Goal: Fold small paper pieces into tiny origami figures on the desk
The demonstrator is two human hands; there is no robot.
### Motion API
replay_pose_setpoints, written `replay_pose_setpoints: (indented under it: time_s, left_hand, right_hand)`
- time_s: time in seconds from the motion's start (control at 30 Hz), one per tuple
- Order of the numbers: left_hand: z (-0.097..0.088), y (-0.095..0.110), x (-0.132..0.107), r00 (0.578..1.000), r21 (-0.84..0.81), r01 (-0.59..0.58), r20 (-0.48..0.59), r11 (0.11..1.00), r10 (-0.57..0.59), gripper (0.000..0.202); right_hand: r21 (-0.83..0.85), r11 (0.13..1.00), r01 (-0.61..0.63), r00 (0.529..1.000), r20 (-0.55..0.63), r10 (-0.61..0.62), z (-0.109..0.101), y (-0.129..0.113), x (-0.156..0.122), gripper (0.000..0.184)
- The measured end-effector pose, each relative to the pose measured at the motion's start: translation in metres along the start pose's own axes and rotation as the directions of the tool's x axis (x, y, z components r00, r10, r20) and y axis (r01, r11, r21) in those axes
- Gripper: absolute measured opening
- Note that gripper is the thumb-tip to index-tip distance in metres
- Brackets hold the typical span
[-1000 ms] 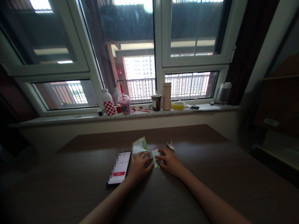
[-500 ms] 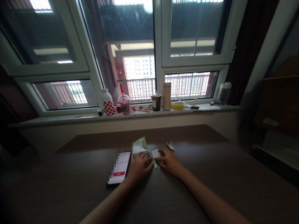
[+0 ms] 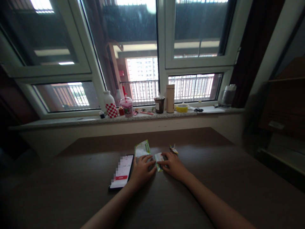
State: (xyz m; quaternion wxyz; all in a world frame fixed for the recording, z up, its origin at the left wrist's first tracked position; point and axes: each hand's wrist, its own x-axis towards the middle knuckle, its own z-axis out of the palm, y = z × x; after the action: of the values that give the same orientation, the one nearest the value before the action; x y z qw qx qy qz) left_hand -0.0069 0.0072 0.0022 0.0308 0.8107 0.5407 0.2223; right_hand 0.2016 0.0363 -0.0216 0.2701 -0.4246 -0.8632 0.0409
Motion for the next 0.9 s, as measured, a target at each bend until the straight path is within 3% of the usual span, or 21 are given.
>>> replay_pose_setpoints:
  time_s: [0.33,0.53,0.9]
  left_hand:
    - [0.004,-0.002,0.002,0.992,0.015,-0.091,0.089,0.996,0.089,0.029]
    - [0.001,0.0,0.008,0.993,-0.003,-0.06,0.101,0.998,0.06,0.028]
    - [0.002,0.006,0.01,0.997,0.005,0.035,0.068,0.999,-0.035,0.03]
  right_hand:
    - [0.014,1.0,0.001,1.0,0.001,-0.001,0.001,0.0,0.0,0.032]
    - [0.062,0.998,0.006,1.0,-0.03,-0.004,0.004,0.002,-0.001,0.03]
    - [0.293,0.947,-0.133,0.983,-0.081,0.163,0.008,0.017,0.016,0.023]
